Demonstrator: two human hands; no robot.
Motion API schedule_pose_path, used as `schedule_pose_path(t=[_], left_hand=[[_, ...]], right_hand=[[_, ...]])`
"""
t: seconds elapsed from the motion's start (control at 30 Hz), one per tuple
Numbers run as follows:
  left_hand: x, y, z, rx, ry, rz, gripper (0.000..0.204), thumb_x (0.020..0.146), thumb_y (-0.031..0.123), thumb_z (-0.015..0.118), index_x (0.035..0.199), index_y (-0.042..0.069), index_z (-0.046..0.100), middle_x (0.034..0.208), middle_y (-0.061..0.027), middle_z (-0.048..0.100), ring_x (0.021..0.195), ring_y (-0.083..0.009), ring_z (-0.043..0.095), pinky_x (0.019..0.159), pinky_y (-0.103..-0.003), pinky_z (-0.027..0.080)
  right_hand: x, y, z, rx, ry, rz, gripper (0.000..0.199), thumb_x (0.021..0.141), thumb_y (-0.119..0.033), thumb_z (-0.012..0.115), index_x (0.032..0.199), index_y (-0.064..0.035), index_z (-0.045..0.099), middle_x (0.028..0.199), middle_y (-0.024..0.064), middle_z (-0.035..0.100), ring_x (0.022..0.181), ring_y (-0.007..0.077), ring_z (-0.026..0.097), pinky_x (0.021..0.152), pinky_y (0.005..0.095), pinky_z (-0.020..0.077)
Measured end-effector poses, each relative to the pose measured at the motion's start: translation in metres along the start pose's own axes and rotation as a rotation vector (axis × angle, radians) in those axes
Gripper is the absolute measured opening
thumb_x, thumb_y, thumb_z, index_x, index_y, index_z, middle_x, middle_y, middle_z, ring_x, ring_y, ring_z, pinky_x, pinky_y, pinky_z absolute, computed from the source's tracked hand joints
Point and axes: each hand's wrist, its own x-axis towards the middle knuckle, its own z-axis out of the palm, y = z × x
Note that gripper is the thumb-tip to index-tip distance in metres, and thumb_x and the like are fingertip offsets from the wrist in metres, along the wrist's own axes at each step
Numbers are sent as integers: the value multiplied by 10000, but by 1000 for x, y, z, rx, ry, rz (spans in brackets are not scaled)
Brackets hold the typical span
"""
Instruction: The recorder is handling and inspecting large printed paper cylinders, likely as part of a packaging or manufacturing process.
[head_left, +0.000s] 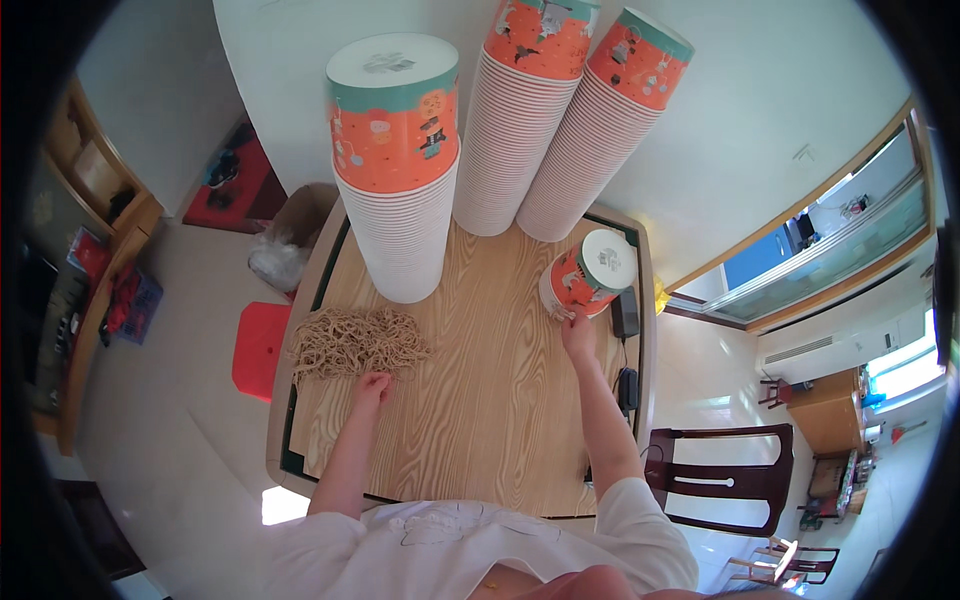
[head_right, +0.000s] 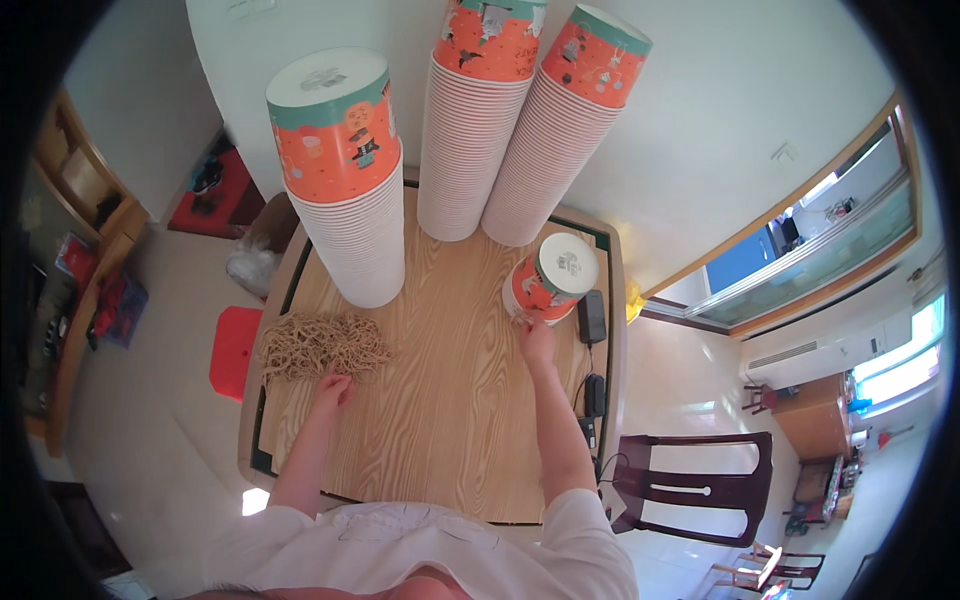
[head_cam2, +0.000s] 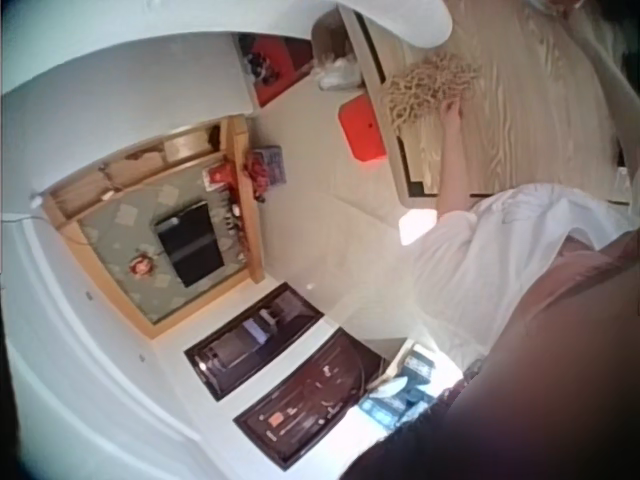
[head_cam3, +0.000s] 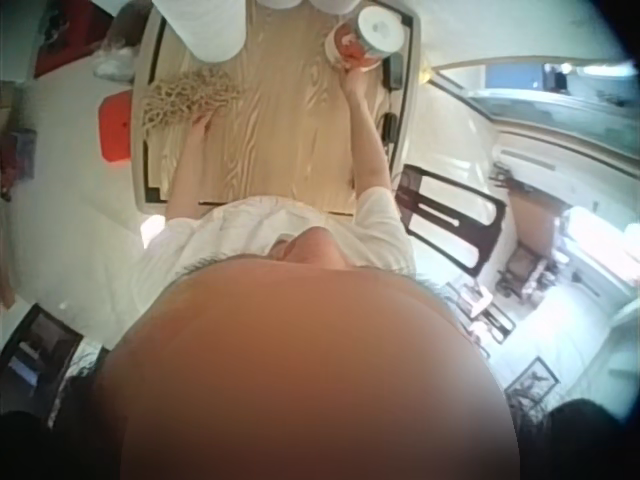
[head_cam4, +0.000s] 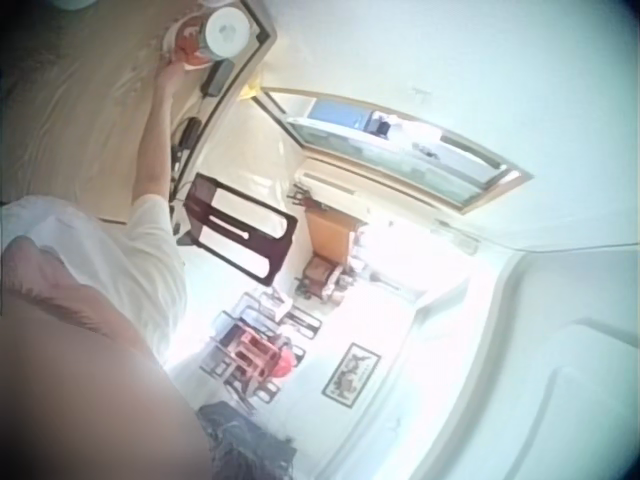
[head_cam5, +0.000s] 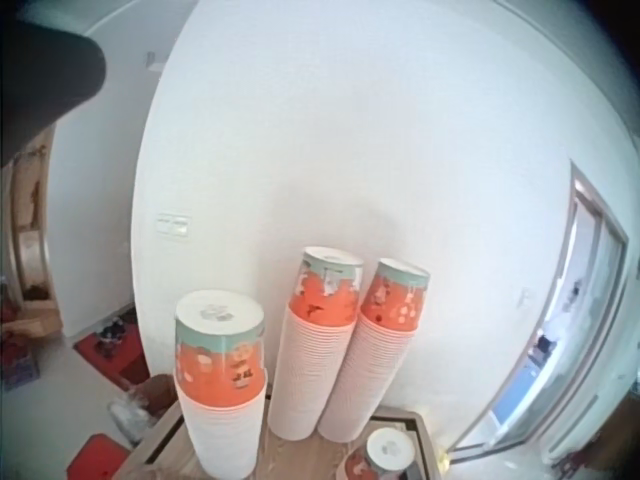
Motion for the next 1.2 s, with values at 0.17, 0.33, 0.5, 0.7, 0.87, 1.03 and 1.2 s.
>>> schedule_pose_path(t=[0.17,0.33,0.5,0.7,0.87,1.03,1.2], left_hand=[[-6,60,7,-27,76,166,86,800,116,545,853,54,573,678,-3,557,544,-64,476,457,-191,375],[28,179,38,210,203,686,190,813,126,535,960,7,548,910,-50,568,840,-121,523,753,-243,412],[34,281,70,93,288,936,210,806,134,534,964,-4,549,936,-72,578,852,-126,531,767,-253,413],[29,339,91,195,294,856,232,776,179,563,906,-12,583,845,-90,611,756,-138,561,700,-262,437],[30,354,88,374,360,838,205,769,210,572,866,36,617,720,-4,575,678,-74,503,571,-210,400],[22,363,89,242,236,664,195,743,208,586,859,55,619,717,21,564,643,-71,482,553,-208,380],[-5,387,96,67,97,585,189,736,220,586,859,81,615,751,40,559,672,-72,479,582,-212,366]], right_hand=[[-3,-55,-21,210,25,-116,190,789,-98,481,967,-58,535,705,153,580,658,271,587,575,351,449],[22,-163,-38,703,-36,-337,219,814,-86,509,1025,-29,529,818,50,591,727,103,550,633,243,437],[49,-252,-49,933,-139,-355,229,821,-112,519,1030,-21,539,865,16,572,746,79,519,693,199,405],[71,-302,-72,1050,-209,-144,190,822,-156,518,938,-14,567,806,23,583,708,88,525,632,215,420],[80,-312,-77,949,-242,-107,187,799,-182,553,873,-13,576,747,14,568,647,77,506,582,212,411],[82,-313,-81,1100,-361,1,166,785,-182,571,828,-22,572,685,-2,537,588,78,481,543,211,400],[85,-325,-103,1345,-454,-15,126,796,-154,551,772,-31,539,679,7,514,587,83,462,528,222,398]])
